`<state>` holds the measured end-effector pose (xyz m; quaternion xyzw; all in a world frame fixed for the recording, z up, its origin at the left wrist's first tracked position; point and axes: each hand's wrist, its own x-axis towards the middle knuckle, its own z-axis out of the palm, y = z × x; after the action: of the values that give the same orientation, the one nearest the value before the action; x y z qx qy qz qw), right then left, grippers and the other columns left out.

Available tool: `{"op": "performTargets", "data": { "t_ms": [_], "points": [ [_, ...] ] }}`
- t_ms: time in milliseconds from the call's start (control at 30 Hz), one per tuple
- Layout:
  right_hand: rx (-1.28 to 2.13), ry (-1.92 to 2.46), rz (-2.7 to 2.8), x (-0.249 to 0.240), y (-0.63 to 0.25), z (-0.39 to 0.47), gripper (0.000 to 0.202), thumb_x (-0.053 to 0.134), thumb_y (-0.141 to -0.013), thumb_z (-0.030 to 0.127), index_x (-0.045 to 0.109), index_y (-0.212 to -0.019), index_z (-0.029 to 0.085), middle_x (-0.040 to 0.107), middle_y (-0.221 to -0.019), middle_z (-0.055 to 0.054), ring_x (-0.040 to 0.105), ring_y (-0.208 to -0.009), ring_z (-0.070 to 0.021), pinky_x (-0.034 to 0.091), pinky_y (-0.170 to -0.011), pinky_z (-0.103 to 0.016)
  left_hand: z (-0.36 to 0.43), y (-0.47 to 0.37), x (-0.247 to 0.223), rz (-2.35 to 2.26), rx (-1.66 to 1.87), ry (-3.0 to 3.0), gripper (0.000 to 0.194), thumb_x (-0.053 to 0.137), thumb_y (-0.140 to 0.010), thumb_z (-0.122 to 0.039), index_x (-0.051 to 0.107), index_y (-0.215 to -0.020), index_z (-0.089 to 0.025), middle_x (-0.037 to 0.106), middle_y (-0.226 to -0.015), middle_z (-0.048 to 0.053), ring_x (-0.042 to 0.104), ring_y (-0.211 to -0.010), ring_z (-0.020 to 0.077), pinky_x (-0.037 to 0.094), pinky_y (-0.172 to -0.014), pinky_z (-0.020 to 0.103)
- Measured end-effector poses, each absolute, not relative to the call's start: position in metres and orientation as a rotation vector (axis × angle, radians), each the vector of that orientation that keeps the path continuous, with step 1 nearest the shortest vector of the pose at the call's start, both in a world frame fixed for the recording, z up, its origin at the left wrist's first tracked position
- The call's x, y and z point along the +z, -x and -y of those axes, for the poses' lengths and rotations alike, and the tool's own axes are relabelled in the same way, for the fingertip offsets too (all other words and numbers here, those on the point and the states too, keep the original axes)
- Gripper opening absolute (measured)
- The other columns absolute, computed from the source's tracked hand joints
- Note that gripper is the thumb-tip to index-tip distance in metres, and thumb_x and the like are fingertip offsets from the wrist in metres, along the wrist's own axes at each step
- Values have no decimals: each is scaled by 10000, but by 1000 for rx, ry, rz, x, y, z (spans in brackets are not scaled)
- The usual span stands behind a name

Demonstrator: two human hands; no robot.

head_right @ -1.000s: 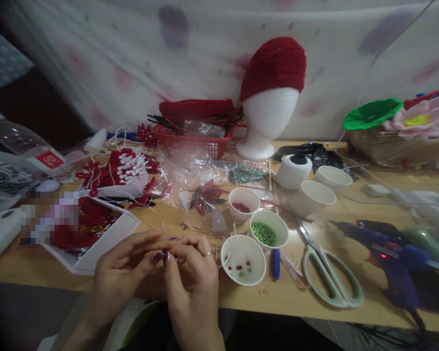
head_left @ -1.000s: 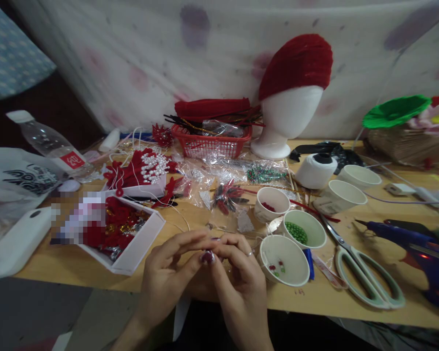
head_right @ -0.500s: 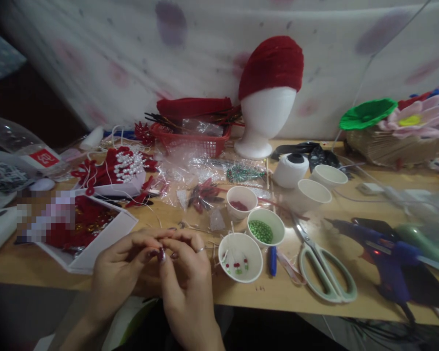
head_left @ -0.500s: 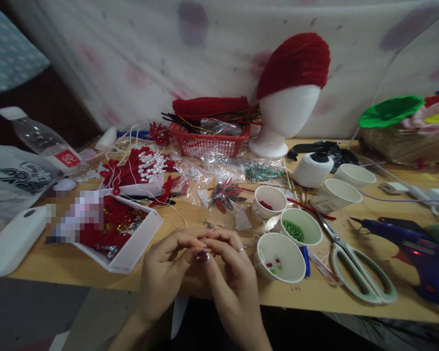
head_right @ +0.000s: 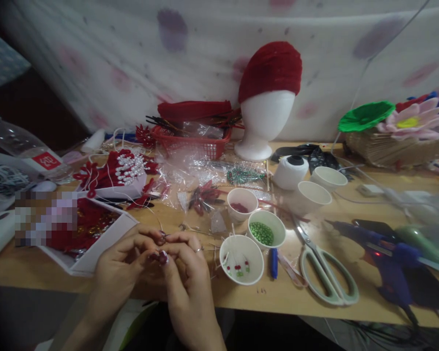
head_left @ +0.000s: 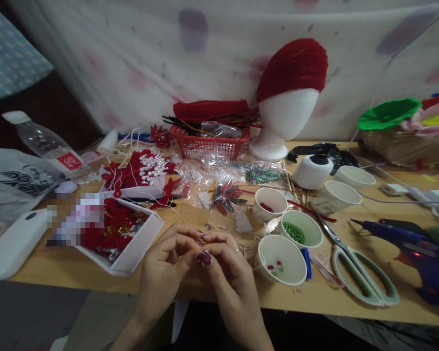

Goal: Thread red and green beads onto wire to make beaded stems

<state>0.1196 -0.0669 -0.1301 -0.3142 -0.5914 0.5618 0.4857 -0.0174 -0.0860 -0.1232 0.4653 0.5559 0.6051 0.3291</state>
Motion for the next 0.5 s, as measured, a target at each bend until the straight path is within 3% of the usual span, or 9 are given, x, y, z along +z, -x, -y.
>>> {"op": "performTargets", "data": {
  "t_ms": [333,500],
  "points": [
    [1458,793,1375,-133,-118,64,124,595,-923,271,682,-846,228,610,-1071,-58,582,-1123,-212,441,-961,-338,87,20,-123,-1559,1623,-1291,171,808,-726,-327,732,-613,-222,664,-817,56,607,-822,206,473,-700,248],
    [1454,821,1362,-133,-117,64,120,606,-906,295,677,-847,218,613,-1076,-69,598,-1088,-220,464,-931,-350,86,16,-120,-1554,1688,-1249,271,828,-693,-385,676,-564,-202,633,-746,48,592,-770,200,483,-665,243]
  ]
}}
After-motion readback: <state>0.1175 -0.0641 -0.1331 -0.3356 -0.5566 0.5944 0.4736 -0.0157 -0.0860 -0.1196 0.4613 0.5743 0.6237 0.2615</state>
